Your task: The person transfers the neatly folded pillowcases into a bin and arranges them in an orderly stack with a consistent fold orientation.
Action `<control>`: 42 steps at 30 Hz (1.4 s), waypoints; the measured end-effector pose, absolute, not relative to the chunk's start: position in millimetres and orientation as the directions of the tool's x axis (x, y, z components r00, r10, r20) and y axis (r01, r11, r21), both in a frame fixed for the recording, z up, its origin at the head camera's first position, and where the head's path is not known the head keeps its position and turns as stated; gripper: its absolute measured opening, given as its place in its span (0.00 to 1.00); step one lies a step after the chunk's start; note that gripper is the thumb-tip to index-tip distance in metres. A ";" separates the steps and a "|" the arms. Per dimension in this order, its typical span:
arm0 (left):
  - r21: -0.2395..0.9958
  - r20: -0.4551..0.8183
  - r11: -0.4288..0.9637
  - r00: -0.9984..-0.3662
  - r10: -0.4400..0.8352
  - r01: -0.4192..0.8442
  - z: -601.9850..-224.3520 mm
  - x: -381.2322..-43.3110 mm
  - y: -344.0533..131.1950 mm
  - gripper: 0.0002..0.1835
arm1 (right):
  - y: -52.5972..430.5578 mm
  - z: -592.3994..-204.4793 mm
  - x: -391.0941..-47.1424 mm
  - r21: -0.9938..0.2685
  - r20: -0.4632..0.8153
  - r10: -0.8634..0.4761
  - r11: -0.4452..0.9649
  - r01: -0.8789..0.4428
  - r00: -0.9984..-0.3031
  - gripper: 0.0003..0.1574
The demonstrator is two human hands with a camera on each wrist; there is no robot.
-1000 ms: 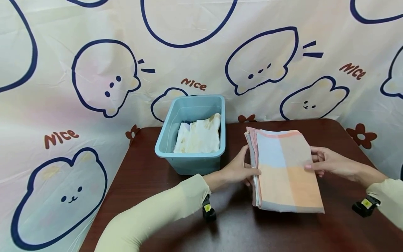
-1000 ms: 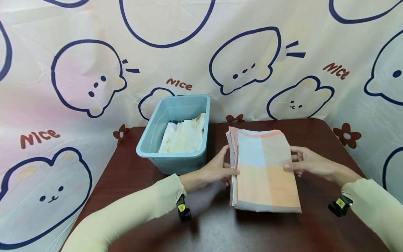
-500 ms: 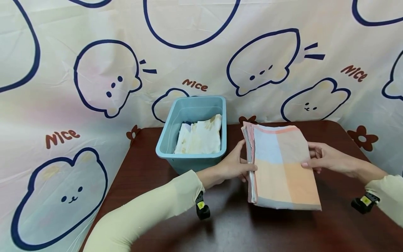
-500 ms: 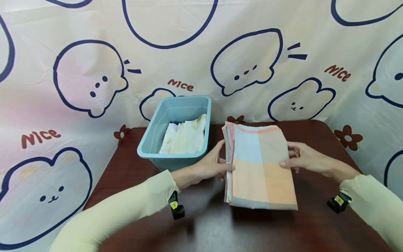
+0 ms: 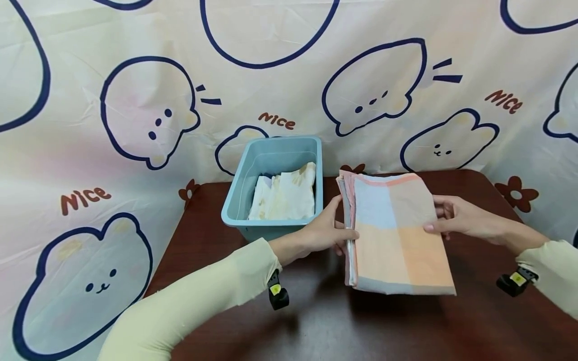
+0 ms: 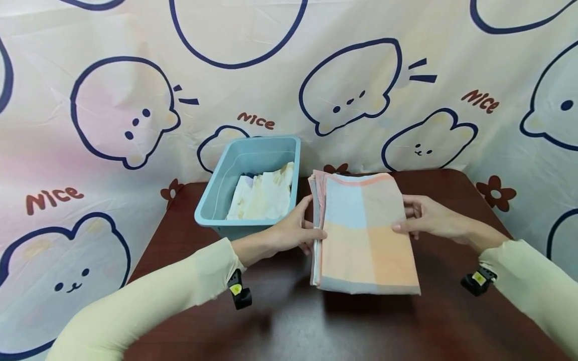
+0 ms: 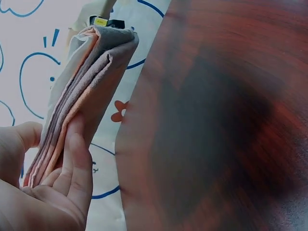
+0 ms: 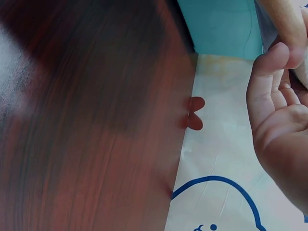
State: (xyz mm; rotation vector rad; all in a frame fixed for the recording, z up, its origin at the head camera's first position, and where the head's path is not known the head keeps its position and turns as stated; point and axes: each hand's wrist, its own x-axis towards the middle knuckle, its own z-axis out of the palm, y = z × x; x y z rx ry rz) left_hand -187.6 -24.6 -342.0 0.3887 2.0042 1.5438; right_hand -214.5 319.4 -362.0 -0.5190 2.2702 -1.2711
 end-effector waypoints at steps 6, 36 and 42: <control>0.948 -0.268 0.299 -0.789 0.553 -0.113 -337.5 -189.2 -30.0 0.51 | 313.3 -359.7 -215.1 -0.875 -0.212 -0.532 0.477 -0.083 -0.820 0.25; 0.911 -0.293 0.407 -0.795 0.532 -0.063 -306.4 -210.0 -75.6 0.51 | 263.0 -340.8 -233.7 -0.916 -0.141 -0.563 0.387 -0.108 -0.815 0.31; 0.914 -0.282 0.404 -0.783 0.554 -0.043 -301.2 -214.0 -82.6 0.49 | 256.6 -338.1 -236.5 -0.920 -0.126 -0.566 0.374 -0.118 -0.815 0.31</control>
